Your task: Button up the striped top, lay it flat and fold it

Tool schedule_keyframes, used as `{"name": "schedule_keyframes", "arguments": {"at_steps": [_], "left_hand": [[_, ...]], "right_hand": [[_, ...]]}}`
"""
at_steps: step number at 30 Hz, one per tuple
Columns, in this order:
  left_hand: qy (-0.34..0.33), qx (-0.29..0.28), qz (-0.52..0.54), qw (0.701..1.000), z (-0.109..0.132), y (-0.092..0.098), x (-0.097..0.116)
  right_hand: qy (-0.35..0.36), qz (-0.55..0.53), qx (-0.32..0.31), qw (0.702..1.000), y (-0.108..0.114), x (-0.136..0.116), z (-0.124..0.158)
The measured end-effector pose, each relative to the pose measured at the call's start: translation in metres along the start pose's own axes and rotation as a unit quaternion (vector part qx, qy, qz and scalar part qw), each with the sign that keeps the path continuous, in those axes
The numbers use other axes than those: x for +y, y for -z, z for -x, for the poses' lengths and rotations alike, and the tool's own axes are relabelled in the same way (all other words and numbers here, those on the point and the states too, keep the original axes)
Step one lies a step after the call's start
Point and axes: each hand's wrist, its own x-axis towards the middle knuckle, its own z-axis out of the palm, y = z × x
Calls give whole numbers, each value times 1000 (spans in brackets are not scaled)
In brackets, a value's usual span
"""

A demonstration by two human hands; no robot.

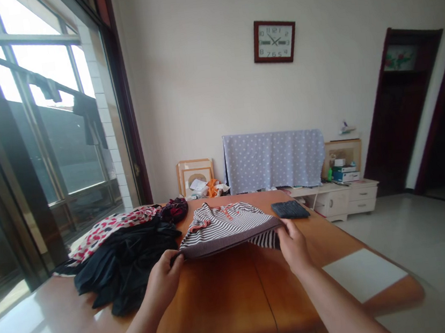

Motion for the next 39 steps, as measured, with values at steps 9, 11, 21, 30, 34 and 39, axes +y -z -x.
{"name": "schedule_keyframes", "arguments": {"at_steps": [9,11,21,30,34,39], "left_hand": [[55,-17,-111,992,34,3,-14],[57,-21,-125,990,38,0,-17],[86,-30,-203,975,50,10,-18],[113,-52,-205,971,64,17,3],[103,-41,-199,974,64,19,5],[66,-27,-218,973,49,20,-4]], "right_hand": [[60,396,-151,904,60,9,56],[39,397,-175,900,67,15,66],[21,421,-166,891,88,-4,75],[17,439,-180,880,82,-15,78],[43,391,-217,893,59,-15,80],[31,374,-263,889,21,-13,79]]}}
